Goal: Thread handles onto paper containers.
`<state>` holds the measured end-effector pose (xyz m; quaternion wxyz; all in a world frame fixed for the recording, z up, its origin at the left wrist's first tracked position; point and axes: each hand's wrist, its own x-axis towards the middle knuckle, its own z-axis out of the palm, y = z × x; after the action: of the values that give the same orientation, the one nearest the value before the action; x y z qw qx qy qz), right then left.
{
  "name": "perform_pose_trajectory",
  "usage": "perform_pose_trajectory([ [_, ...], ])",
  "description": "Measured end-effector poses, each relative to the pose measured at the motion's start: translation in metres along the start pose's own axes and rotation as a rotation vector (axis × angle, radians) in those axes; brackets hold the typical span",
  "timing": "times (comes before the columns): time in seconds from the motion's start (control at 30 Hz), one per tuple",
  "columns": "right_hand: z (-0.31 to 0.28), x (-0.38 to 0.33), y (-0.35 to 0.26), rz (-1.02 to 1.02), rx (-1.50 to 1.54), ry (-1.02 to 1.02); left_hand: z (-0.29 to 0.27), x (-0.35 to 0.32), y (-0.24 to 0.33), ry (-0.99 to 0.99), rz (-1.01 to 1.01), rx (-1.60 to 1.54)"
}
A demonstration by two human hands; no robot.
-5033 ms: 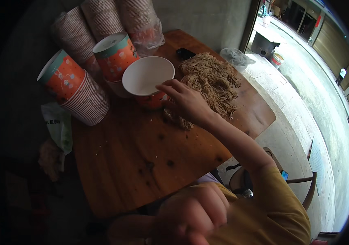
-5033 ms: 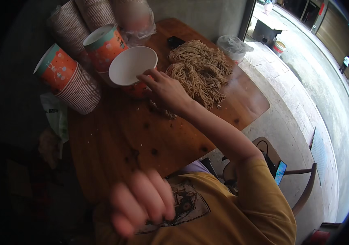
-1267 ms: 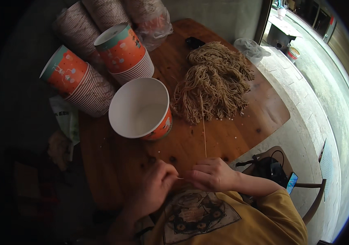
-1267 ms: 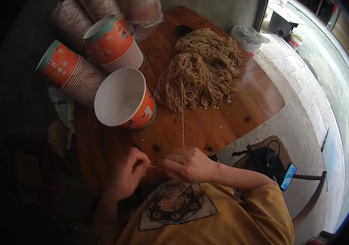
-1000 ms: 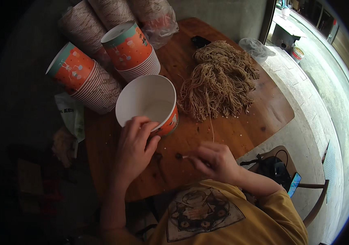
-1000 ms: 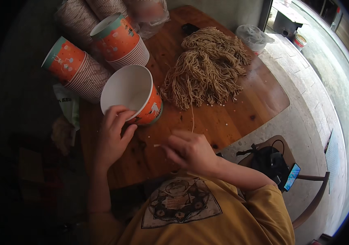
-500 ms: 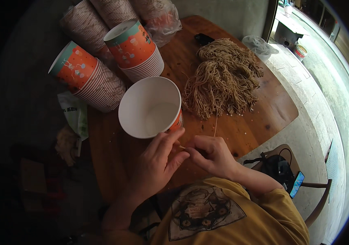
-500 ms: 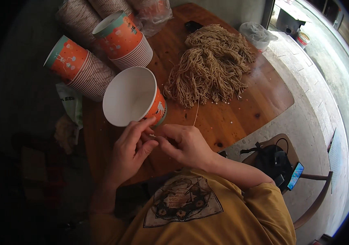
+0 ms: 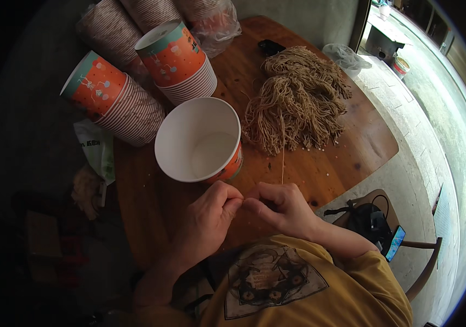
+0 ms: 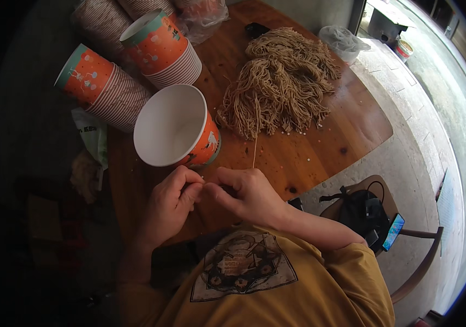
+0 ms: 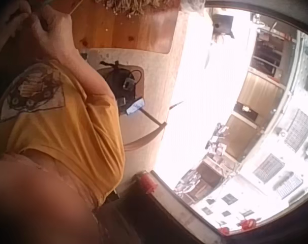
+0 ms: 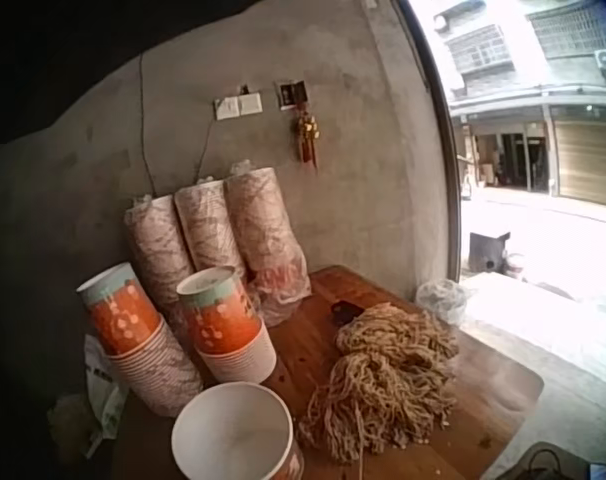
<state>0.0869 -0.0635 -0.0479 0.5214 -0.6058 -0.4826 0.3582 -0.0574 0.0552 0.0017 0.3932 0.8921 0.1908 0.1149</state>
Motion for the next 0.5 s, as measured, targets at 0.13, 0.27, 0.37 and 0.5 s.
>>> perform_pose_trajectory([
  [0.13, 0.002, 0.001, 0.001, 0.066, 0.138, -0.021, 0.000, -0.001, -0.004, -0.032, -0.068, -0.081],
  [0.27, 0.004, 0.001, 0.007, 0.112, 0.243, -0.050, 0.001, -0.003, -0.009, -0.043, -0.038, -0.104],
  [0.37, 0.007, -0.001, 0.012, 0.130, 0.316, -0.044, 0.004, -0.005, -0.013, -0.065, -0.078, -0.267],
  [0.5, 0.008, -0.004, 0.012, 0.055, 0.181, -0.007, 0.004, -0.004, -0.010, -0.032, -0.212, -0.513],
])
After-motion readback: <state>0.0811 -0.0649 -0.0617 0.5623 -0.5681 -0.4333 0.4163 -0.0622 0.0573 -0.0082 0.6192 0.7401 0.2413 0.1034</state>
